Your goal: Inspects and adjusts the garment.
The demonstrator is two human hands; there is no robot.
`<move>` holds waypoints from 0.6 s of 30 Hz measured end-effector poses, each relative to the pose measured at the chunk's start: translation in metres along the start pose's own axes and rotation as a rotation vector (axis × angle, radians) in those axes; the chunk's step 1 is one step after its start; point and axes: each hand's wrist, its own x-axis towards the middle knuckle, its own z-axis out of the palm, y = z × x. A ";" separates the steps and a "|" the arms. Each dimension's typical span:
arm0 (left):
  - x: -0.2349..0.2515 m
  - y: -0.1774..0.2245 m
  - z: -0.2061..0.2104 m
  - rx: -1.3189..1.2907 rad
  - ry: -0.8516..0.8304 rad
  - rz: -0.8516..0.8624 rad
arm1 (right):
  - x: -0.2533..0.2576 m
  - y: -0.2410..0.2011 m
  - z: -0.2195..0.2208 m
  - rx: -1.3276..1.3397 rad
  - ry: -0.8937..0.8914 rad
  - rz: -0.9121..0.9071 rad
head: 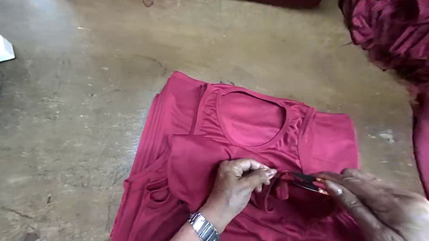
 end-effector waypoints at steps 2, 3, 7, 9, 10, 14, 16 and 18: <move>-0.001 0.002 -0.001 0.010 0.010 -0.005 | -0.004 -0.001 0.007 -0.034 -0.019 -0.016; -0.001 0.004 -0.001 0.023 0.020 -0.010 | -0.004 -0.002 0.011 -0.066 -0.014 -0.026; -0.003 0.008 0.001 0.031 0.038 -0.034 | -0.002 -0.009 0.023 -0.284 0.021 -0.033; -0.003 0.009 0.001 0.029 0.042 -0.047 | -0.001 -0.009 0.027 -0.356 0.044 -0.055; -0.004 0.009 0.001 0.032 0.041 -0.052 | 0.000 -0.009 0.028 -0.385 0.056 -0.066; -0.004 0.010 0.001 0.044 0.040 -0.046 | 0.004 -0.015 0.030 -0.486 0.108 -0.089; -0.004 0.010 0.001 0.055 0.045 -0.033 | 0.004 -0.018 0.031 -0.516 0.124 -0.098; -0.004 0.010 0.000 0.067 0.044 -0.014 | 0.004 -0.018 0.031 -0.521 0.127 -0.100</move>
